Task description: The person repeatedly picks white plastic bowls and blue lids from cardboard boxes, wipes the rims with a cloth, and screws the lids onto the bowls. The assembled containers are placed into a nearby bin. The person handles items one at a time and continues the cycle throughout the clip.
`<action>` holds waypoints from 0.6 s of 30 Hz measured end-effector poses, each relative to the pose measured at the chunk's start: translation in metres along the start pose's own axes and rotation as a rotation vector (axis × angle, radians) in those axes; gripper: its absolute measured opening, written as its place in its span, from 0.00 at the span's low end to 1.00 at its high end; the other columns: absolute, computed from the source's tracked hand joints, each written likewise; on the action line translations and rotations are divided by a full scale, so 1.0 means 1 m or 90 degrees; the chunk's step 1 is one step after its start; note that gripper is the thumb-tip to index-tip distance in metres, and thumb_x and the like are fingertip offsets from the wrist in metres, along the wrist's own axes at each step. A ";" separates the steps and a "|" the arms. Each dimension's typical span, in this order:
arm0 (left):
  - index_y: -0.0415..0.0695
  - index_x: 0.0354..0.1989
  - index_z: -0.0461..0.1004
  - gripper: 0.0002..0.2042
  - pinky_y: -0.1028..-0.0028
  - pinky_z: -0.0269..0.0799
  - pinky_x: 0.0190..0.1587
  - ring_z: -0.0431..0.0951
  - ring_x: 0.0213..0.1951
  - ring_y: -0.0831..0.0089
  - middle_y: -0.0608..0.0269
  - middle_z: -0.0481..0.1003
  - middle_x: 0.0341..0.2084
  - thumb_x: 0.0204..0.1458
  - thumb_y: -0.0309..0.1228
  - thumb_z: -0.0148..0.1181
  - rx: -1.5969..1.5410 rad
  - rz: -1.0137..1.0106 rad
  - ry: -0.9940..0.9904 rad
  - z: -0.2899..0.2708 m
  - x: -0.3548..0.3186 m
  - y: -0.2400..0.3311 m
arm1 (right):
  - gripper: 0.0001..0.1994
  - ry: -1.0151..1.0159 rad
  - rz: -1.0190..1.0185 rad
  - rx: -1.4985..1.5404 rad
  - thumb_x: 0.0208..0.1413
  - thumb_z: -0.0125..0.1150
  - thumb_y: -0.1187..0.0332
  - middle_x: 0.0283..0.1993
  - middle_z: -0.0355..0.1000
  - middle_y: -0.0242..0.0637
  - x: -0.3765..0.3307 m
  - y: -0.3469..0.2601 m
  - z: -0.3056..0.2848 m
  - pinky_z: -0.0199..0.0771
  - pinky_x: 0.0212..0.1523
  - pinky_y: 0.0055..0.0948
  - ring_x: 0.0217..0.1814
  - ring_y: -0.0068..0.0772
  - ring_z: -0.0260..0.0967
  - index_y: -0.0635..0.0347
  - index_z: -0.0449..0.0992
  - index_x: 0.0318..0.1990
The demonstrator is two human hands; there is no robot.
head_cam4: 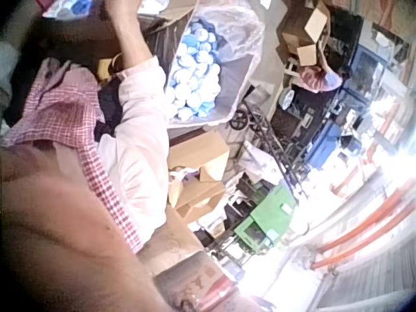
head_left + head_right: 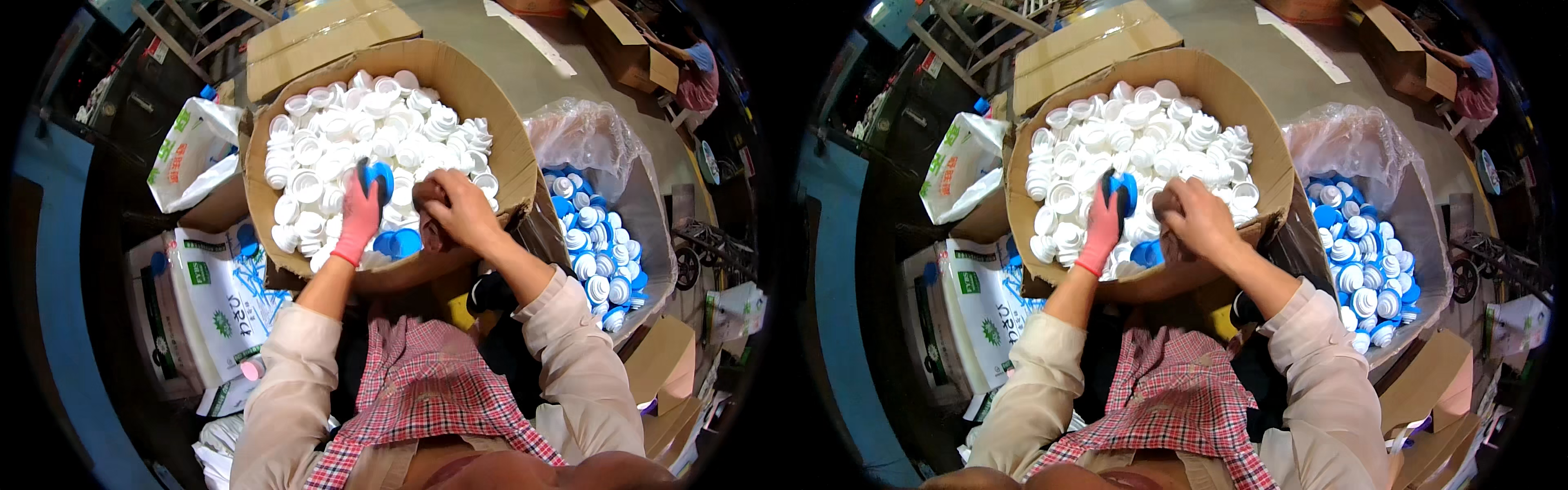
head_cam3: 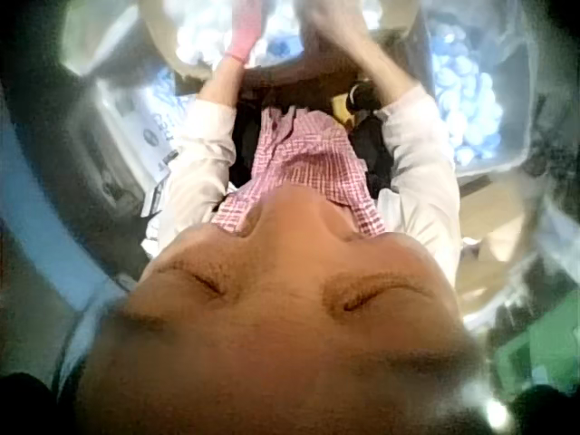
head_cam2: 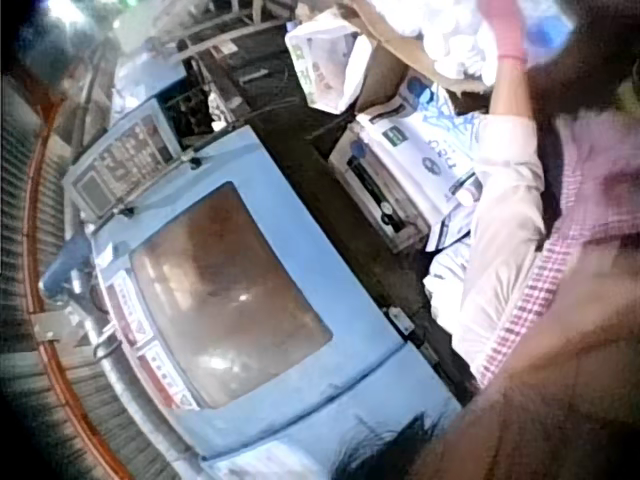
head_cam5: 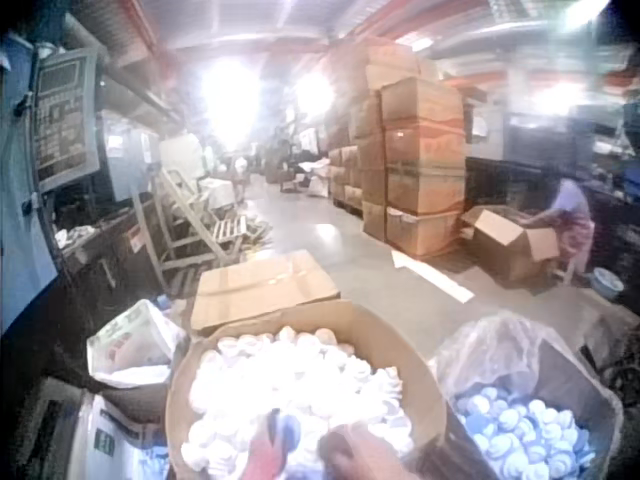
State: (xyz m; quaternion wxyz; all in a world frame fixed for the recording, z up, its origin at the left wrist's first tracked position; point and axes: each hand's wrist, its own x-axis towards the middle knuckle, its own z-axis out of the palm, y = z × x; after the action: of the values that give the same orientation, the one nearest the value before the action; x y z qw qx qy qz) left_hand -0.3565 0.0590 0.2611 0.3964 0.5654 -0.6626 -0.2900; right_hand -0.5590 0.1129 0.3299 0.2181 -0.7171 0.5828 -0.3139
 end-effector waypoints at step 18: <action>0.38 0.58 0.60 0.23 0.68 0.68 0.55 0.73 0.51 0.66 0.51 0.72 0.48 0.58 0.35 0.56 -0.148 0.242 -0.207 -0.035 -0.033 0.024 | 0.18 0.144 -0.261 0.068 0.47 0.63 0.70 0.37 0.65 0.39 0.009 -0.063 0.030 0.72 0.32 0.39 0.37 0.47 0.70 0.52 0.71 0.48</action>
State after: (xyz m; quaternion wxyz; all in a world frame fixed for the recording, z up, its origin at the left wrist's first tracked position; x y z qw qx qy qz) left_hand -0.3372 0.0981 0.2924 0.3946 0.3278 -0.7738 -0.3716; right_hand -0.4923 0.1164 0.3535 0.1206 -0.7682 0.4280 -0.4605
